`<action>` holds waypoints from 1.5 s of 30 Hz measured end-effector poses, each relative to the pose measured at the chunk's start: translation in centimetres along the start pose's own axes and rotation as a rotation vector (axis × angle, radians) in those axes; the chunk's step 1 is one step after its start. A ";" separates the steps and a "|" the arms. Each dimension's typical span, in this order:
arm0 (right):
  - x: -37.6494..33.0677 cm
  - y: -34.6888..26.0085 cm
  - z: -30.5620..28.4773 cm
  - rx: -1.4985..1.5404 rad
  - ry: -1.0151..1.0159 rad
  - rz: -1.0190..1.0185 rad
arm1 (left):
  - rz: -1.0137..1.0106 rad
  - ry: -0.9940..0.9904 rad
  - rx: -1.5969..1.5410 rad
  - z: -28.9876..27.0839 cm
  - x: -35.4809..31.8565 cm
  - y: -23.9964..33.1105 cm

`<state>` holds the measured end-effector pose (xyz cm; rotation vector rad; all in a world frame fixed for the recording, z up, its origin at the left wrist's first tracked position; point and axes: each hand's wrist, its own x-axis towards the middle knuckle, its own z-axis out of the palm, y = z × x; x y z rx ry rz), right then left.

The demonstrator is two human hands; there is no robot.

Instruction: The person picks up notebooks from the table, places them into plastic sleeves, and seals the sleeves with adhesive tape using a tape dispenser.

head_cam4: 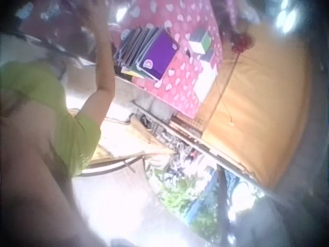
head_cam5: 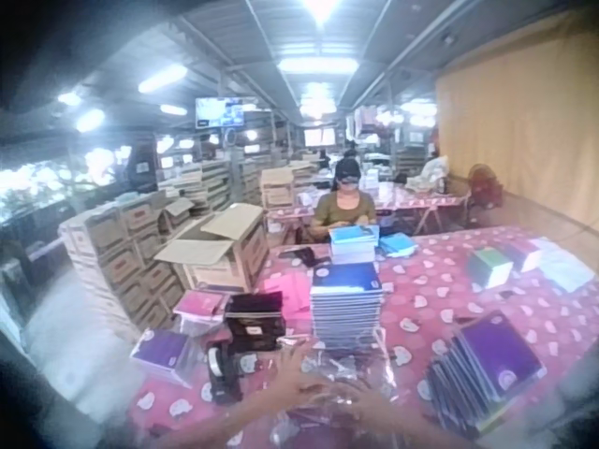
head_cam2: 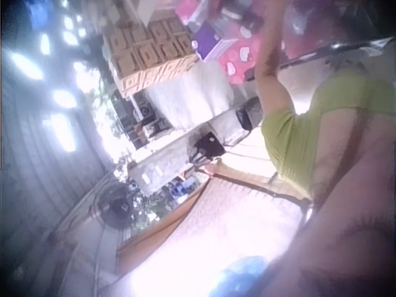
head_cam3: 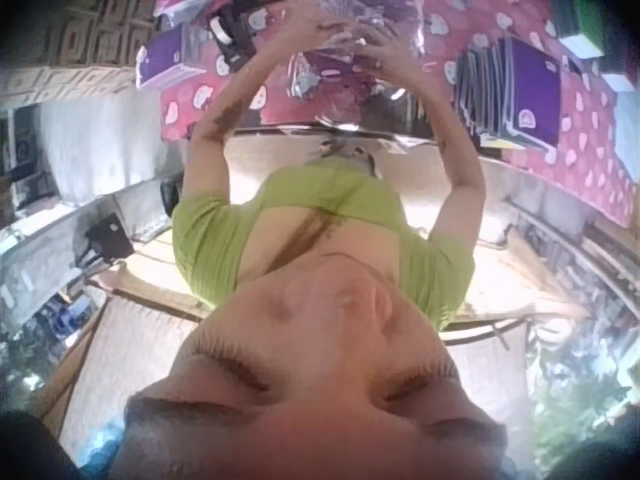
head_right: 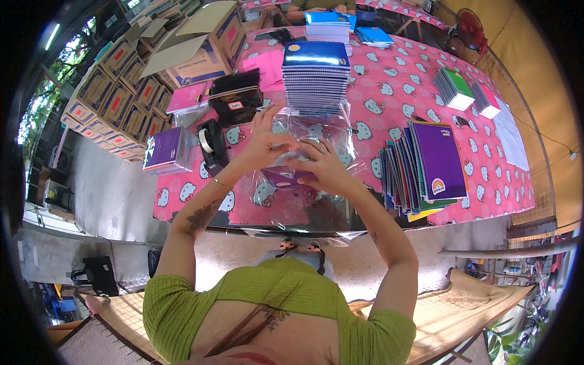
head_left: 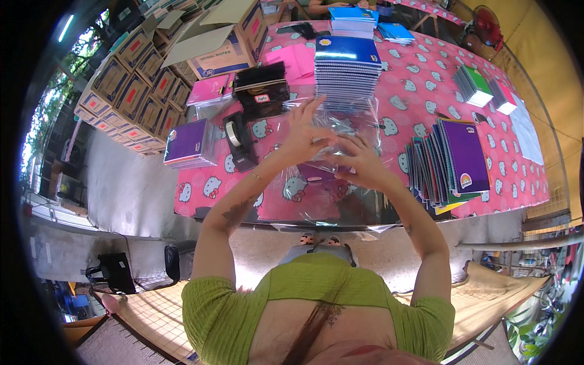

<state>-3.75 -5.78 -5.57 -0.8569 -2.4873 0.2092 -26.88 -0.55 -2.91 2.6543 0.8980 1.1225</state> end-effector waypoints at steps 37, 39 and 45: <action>6.9 5.6 -2.0 0.928 -0.166 0.274 | -0.618 -0.564 -0.820 -1.6 -2.4 -5.8; 4.6 2.8 -2.6 0.840 0.043 0.179 | -0.604 -0.435 -0.795 -2.9 -2.4 -3.6; 1.4 0.2 -1.4 0.192 0.060 0.132 | 0.027 -0.123 0.094 -2.1 -5.2 1.8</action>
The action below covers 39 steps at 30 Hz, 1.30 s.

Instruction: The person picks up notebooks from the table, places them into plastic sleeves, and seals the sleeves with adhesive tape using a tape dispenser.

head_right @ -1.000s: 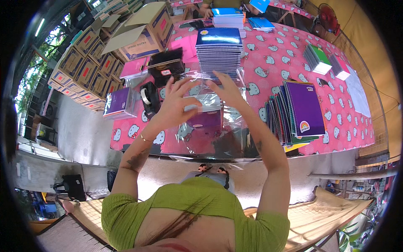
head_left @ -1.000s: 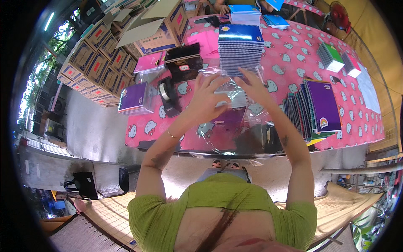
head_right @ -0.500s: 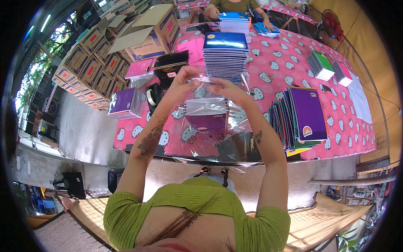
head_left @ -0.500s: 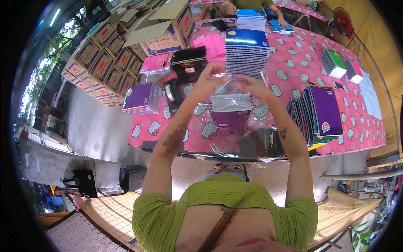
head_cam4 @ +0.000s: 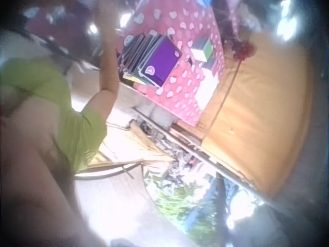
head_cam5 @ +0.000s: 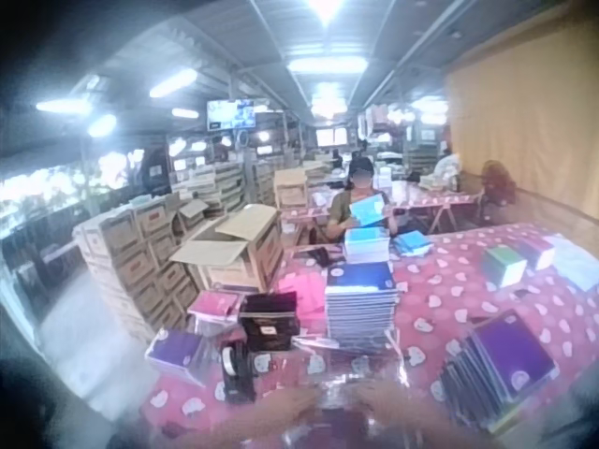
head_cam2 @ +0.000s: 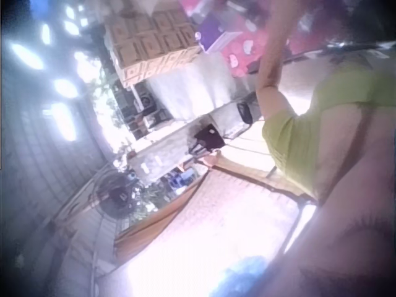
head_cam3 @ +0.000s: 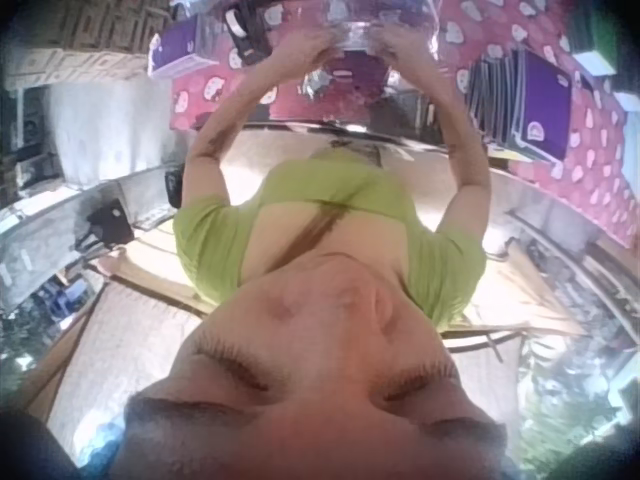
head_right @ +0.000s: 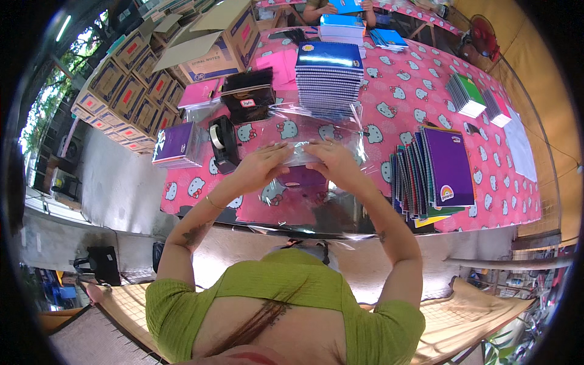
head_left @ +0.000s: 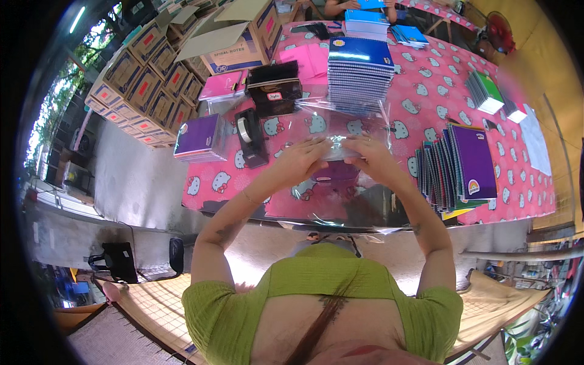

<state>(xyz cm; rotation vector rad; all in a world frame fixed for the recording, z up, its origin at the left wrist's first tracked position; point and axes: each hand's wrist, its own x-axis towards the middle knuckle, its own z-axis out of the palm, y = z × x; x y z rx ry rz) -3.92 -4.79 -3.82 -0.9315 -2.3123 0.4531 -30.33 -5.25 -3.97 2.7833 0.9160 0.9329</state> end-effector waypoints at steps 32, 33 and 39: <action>3.5 4.6 0.6 0.571 -0.003 0.458 | -1.308 0.532 -0.271 0.3 -14.3 -12.1; 3.4 4.7 0.5 0.569 0.001 0.449 | -1.399 0.614 -0.627 0.5 -14.7 -11.7; 2.7 5.7 0.7 0.590 -0.029 0.449 | -1.319 1.076 -0.952 3.6 -15.0 -10.0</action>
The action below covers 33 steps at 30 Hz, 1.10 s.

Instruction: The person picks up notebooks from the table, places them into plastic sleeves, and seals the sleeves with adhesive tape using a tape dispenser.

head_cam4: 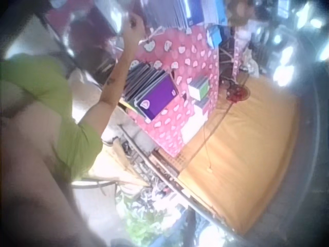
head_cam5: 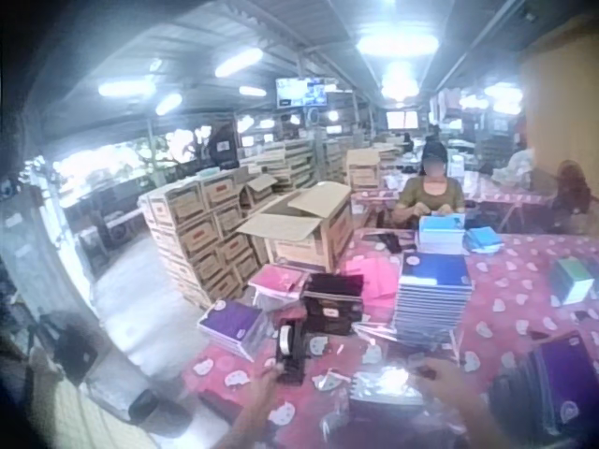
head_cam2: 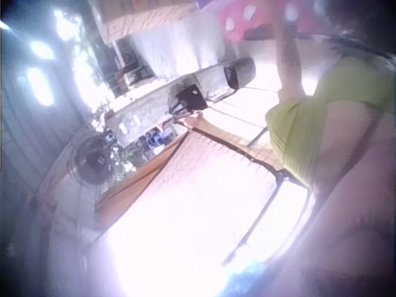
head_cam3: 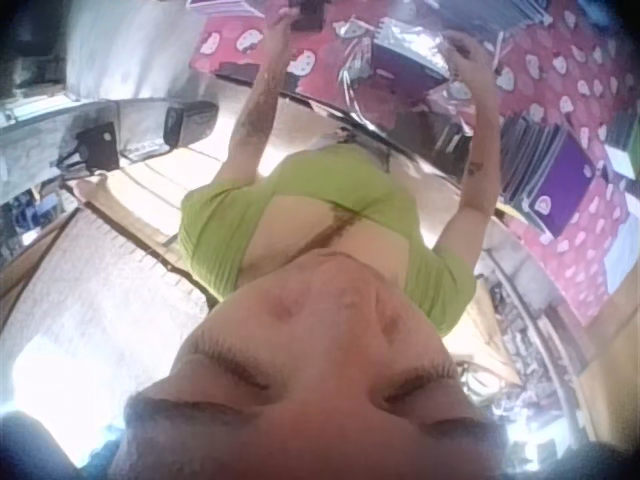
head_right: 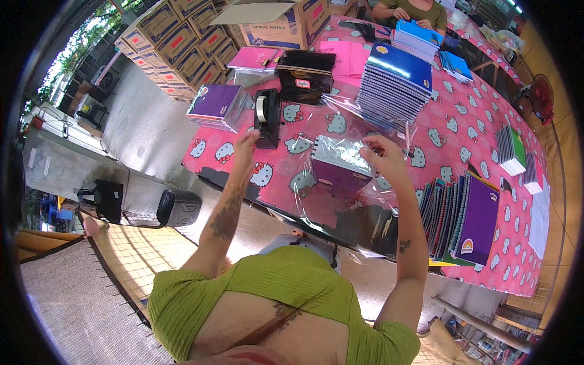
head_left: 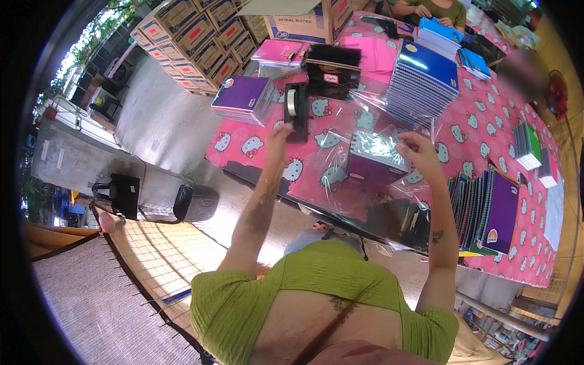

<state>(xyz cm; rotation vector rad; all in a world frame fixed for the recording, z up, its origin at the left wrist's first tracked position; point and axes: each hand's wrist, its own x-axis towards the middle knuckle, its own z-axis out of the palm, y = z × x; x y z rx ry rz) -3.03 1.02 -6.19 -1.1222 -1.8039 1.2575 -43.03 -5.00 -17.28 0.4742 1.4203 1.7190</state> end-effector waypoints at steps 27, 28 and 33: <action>-0.5 -2.0 2.0 -0.100 0.167 0.049 | -0.143 -1.782 0.935 20.9 6.1 -2.3; -0.6 -1.3 1.9 -0.079 0.170 0.016 | -0.090 -1.743 0.975 20.5 4.7 -0.8; -2.2 -1.8 1.7 -0.019 0.265 -0.023 | 1.135 -1.234 1.255 19.7 -9.5 7.8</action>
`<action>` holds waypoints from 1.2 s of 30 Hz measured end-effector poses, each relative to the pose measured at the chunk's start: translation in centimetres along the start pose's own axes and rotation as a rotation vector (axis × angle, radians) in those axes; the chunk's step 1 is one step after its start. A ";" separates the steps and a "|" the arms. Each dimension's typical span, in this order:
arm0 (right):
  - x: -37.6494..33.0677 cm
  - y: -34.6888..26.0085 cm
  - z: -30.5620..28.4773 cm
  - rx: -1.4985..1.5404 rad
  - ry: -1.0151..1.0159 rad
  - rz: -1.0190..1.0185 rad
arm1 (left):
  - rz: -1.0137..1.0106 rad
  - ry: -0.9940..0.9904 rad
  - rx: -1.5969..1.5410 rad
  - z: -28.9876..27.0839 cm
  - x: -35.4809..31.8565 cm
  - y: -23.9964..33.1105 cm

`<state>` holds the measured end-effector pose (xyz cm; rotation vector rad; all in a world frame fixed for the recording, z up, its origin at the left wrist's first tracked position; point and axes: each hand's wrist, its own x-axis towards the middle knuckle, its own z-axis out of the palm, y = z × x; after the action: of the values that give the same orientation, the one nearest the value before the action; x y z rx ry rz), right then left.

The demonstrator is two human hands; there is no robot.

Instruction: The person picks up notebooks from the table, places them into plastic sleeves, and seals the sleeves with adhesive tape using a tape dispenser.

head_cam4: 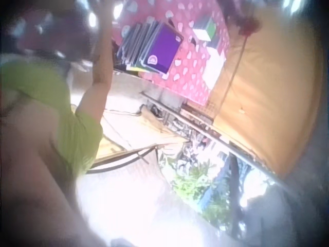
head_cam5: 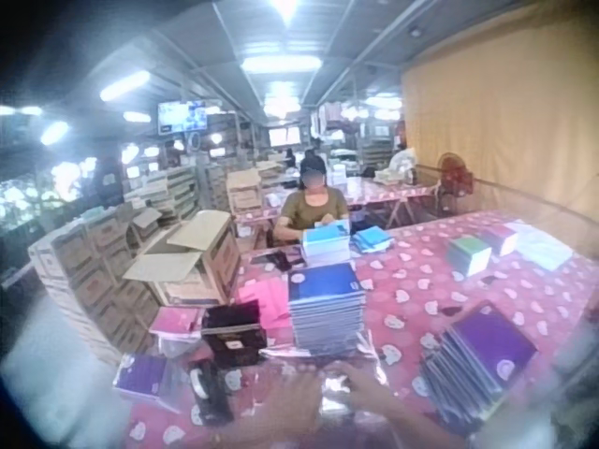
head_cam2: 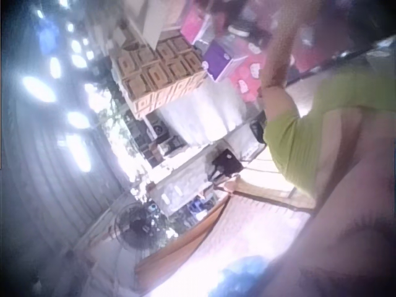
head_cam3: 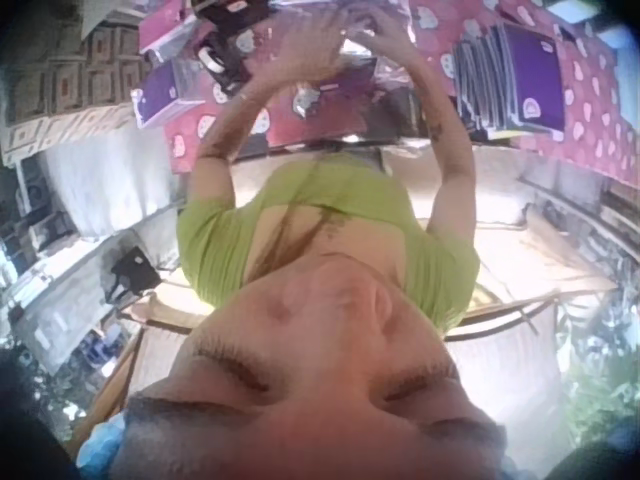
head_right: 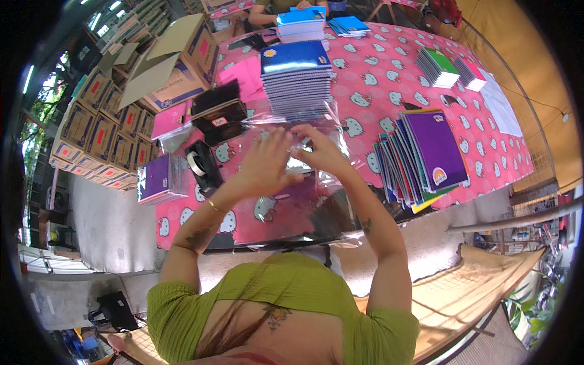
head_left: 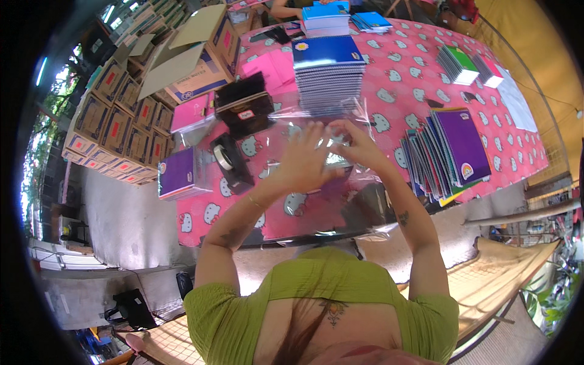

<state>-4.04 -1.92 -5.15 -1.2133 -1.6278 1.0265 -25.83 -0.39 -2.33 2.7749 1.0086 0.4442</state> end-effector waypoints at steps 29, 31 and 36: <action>-2.5 0.0 -0.4 0.380 -0.176 -0.037 | -0.236 0.548 -0.739 -0.5 -7.8 0.6; -1.9 -1.5 -2.5 0.317 -0.065 0.078 | -0.276 0.667 -0.971 -2.6 -7.3 1.7; -4.2 -12.3 1.3 -0.264 0.129 -0.476 | -0.814 0.900 -0.251 2.8 -18.7 -10.4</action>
<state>-8.02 -8.61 5.37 -0.9609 -1.8663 0.4386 -44.81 -4.71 -11.68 1.6509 1.9148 1.5530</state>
